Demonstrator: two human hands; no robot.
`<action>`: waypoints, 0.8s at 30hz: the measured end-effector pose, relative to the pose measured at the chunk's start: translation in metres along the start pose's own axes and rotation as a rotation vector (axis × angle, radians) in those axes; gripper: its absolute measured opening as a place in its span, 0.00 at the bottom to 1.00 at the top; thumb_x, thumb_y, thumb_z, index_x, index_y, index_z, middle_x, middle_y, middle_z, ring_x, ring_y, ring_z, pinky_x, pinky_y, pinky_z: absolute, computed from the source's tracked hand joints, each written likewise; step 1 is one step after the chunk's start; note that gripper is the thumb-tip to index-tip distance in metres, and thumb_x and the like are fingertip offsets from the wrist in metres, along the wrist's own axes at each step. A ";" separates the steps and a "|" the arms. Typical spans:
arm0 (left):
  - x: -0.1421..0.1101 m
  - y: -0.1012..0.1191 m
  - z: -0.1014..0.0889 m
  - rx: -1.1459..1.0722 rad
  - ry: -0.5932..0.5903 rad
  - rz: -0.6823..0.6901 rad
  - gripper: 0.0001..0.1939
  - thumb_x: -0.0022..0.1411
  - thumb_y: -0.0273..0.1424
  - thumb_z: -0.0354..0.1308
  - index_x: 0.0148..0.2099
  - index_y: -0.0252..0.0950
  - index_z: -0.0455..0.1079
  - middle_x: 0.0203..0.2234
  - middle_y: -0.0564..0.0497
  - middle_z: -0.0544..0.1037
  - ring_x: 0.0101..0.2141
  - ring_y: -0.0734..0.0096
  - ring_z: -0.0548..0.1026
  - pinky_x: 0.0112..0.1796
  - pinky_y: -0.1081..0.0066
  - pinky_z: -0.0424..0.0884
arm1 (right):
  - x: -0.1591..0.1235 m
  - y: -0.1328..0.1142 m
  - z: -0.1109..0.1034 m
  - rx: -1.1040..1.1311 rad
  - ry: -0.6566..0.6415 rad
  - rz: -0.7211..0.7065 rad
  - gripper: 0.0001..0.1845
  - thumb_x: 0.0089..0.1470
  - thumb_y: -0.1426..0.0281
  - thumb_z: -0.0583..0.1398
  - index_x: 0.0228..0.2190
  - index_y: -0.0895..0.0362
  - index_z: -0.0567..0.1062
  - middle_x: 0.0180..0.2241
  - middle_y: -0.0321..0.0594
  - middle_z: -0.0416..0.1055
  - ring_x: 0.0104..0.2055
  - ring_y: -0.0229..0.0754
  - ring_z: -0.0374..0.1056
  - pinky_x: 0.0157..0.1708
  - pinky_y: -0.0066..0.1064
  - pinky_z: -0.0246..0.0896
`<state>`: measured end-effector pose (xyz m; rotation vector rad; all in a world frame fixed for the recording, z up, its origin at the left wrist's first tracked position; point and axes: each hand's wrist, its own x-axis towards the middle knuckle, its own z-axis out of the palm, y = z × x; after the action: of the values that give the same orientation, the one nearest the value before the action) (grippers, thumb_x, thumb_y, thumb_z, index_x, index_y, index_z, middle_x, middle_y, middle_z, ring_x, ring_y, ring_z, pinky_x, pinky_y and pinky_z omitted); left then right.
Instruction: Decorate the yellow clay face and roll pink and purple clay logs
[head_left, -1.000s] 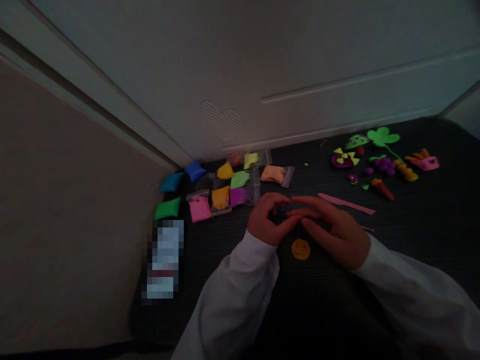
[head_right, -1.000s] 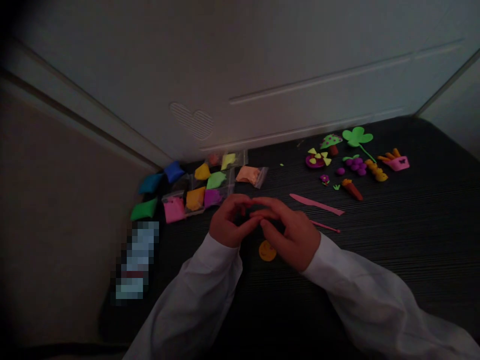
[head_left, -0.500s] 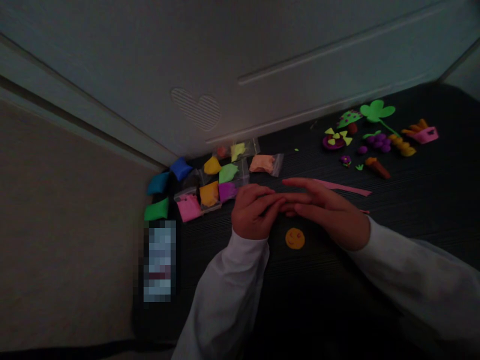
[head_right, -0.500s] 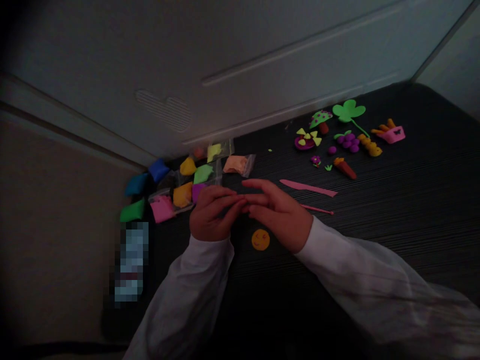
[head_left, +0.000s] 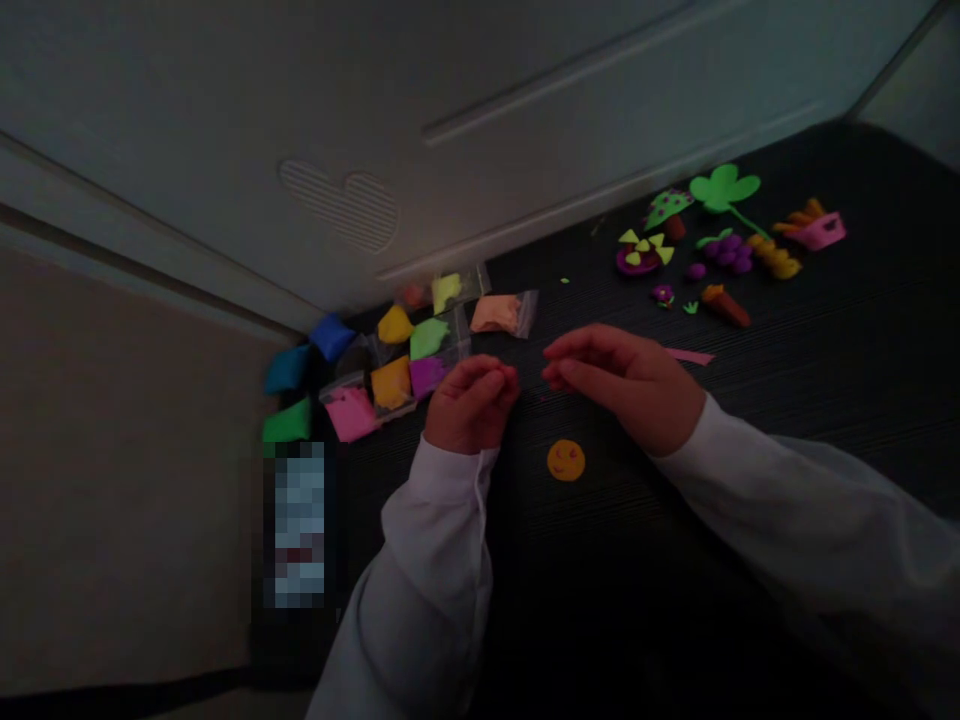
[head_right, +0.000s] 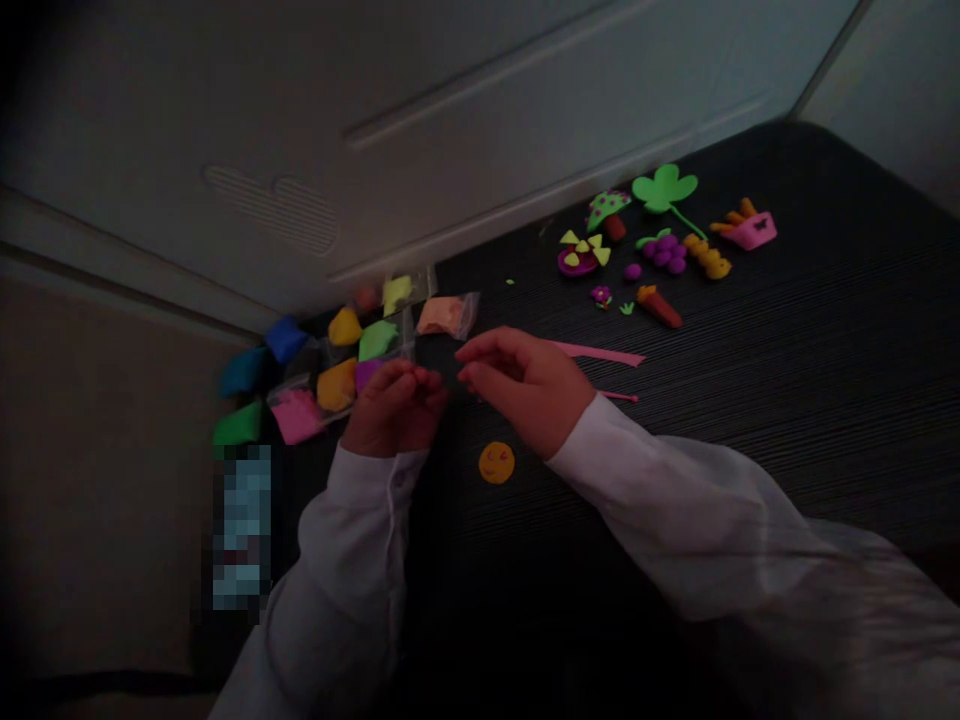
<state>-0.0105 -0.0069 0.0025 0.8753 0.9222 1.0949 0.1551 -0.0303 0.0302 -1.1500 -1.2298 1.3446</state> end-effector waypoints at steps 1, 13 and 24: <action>-0.001 0.001 0.001 -0.020 -0.018 -0.041 0.10 0.44 0.31 0.62 0.33 0.44 0.68 0.23 0.61 0.74 0.29 0.82 0.72 0.32 0.76 0.69 | 0.000 0.000 -0.001 -0.051 0.008 -0.039 0.07 0.47 0.74 0.55 0.32 0.57 0.69 0.28 0.34 0.71 0.32 0.33 0.68 0.33 0.26 0.64; -0.008 -0.005 0.020 -0.136 -0.055 -0.097 0.18 0.43 0.26 0.62 0.39 0.40 0.68 0.24 0.58 0.76 0.28 0.82 0.73 0.35 0.78 0.69 | -0.001 0.014 -0.003 -0.838 0.028 -0.652 0.10 0.50 0.68 0.54 0.35 0.56 0.71 0.36 0.40 0.69 0.39 0.40 0.63 0.39 0.34 0.58; -0.009 -0.005 0.025 -0.328 -0.085 -0.128 0.19 0.47 0.32 0.59 0.44 0.37 0.66 0.31 0.51 0.76 0.32 0.75 0.73 0.36 0.72 0.67 | -0.003 0.010 -0.003 -0.917 0.071 -0.780 0.08 0.48 0.71 0.55 0.32 0.54 0.73 0.37 0.40 0.69 0.41 0.41 0.62 0.40 0.36 0.57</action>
<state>0.0127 -0.0194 0.0089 0.5802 0.6933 1.0529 0.1578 -0.0331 0.0198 -1.0732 -2.0371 0.1173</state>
